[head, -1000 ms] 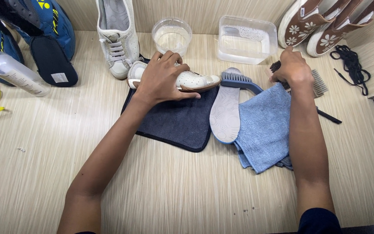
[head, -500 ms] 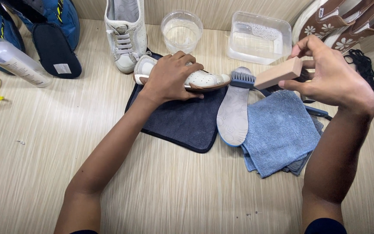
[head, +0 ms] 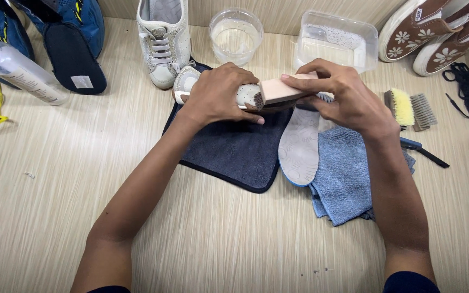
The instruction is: The person cleans a white sneaker using various brushes and a cleaning solution. They scrub the shoe's surface and sole with different brushes, occasionally dipping them into a container of liquid. The person also uses a cloth to wipe the shoe during the process.
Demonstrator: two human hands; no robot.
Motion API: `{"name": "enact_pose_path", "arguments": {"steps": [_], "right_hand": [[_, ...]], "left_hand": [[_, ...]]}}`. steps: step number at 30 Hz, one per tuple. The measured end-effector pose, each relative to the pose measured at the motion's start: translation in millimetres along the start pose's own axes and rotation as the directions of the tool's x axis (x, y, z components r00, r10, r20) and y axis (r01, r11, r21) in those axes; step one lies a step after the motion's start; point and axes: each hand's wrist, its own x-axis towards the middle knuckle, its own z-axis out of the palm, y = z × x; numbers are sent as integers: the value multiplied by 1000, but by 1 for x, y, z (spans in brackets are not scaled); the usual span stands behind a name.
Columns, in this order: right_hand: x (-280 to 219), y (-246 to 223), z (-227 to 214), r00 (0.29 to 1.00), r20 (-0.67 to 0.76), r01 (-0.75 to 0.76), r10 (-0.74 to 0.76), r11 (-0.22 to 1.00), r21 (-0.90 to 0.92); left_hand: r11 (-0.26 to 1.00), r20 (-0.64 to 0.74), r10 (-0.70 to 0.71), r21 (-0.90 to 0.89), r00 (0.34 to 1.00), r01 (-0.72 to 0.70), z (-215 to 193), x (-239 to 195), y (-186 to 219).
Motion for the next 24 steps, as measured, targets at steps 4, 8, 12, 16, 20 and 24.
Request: {"name": "enact_pose_path", "arguments": {"steps": [4,8,12,16,20,24], "right_hand": [[-6,4,13,999,-42,18,-18,1000,-19],[0,0,19,997,-68,26,-26,1000,3],[-15,29,18,993,-108,-63,44,983,-175],[-19,14,26,986,-91,-142,136,988,-61],[-15,10,45,983,-64,-168,172,984,57],[-11,2,84,955,-210,-176,208,971,161]], "left_hand": [[997,21,-40,-61,999,41,7,2,-5],[994,3,-85,-74,996,85,8,-1,-6],[984,30,-170,-44,985,171,9,-2,7],[971,-41,-239,-22,970,238,22,0,17],[907,-97,-358,198,929,371,31,-3,17],[963,155,-258,113,954,243,19,-5,5]]}}
